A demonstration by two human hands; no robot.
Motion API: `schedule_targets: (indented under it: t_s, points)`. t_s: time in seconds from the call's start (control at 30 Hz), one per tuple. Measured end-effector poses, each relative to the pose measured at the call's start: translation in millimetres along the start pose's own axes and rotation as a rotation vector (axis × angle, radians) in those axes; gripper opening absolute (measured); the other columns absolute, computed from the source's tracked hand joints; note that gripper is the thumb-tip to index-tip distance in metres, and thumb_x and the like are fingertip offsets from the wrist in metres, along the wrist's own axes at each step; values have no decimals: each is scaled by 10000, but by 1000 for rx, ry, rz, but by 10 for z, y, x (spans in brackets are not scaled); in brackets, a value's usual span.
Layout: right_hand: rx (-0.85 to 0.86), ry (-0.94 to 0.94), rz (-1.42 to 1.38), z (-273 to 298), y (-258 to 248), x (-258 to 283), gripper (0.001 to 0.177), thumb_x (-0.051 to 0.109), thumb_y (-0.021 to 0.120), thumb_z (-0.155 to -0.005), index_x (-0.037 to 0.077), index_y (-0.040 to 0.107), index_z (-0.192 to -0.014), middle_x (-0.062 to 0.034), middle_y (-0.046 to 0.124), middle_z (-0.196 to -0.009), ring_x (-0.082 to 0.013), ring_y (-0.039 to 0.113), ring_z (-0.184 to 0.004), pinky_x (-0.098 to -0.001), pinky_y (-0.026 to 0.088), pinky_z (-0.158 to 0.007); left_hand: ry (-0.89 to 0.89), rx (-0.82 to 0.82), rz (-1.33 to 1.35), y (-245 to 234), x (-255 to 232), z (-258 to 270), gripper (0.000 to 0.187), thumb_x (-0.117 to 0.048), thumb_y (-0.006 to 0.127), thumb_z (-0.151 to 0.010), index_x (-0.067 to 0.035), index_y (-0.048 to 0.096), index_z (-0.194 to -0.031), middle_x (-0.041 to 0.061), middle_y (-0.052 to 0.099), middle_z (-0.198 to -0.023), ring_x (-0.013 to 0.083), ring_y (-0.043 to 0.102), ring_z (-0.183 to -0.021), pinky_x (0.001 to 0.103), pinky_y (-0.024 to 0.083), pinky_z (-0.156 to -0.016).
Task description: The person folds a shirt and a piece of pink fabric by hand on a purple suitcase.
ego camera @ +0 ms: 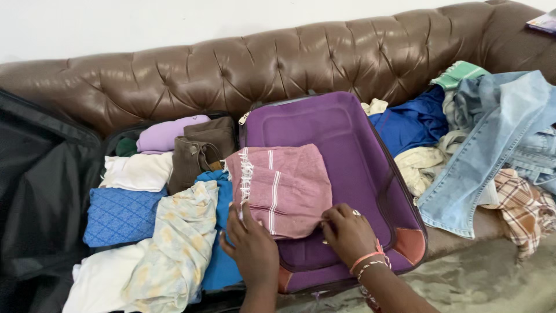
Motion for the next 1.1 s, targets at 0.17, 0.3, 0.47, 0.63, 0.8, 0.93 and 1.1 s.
schedule_targets:
  t_s: [0.17,0.3,0.47,0.63,0.8,0.93,1.1]
  points:
    - [-242,32,-236,59,62,-172,237,130,599,-929,34,597,-1146,-172,658,-1069,-403,650,-976,-469,527,-829,271,245,203,-154,-174,-27,618,-404,745,-808,-94,574,-1314,177,488,-1471,377,338,-1433,649,144,-1121]
    - [-154,27,-164,23,43,-153,259,76,614,-867,81,633,-1126,-169,626,-1015,-398,641,-930,-475,520,-833,360,439,223,-177,-261,-39,696,-379,784,-717,-141,596,-1343,110,494,-1459,344,311,-1453,664,75,-1129]
    - [-238,-78,-196,46,-87,-15,480,119,744,-642,41,594,-1091,-214,565,-1013,-439,585,-951,-491,508,-818,377,360,149,-69,-183,-3,613,-290,768,-708,-126,617,-1278,54,576,-1309,293,398,-1365,648,140,-1163]
    - [-195,-43,-206,64,-161,23,453,122,749,-672,68,618,-1102,-177,574,-1025,-416,599,-974,-485,511,-832,378,254,176,5,-133,28,339,-234,717,-779,-132,687,-1101,32,636,-1187,282,470,-1284,636,226,-1116]
    - [-180,58,-161,81,-155,20,299,114,714,-783,133,695,-1081,-114,609,-1064,-348,642,-1002,-449,531,-854,383,226,167,16,-109,55,316,-208,697,-786,-112,693,-1087,39,638,-1176,279,479,-1274,635,242,-1100]
    - [-272,10,-113,114,-184,21,310,100,693,-786,138,717,-1093,-141,604,-1088,-359,637,-1018,-452,520,-861,307,202,198,-7,-103,46,278,-196,719,-792,-124,712,-1061,36,634,-1193,263,490,-1278,600,251,-1114]
    - [-227,116,-233,100,-201,-84,318,74,618,-853,124,708,-1153,-119,696,-1030,-370,683,-937,-455,531,-810,192,221,223,-62,-72,53,379,-151,788,-694,-167,732,-1069,23,625,-1210,263,494,-1254,549,258,-1114]
Point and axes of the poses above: each hand's wrist, its own z-axis away from the middle knuckle, its own y-axis out of the palm, x = y × z, the point moved 3 cm from there along -z, towards the middle knuckle
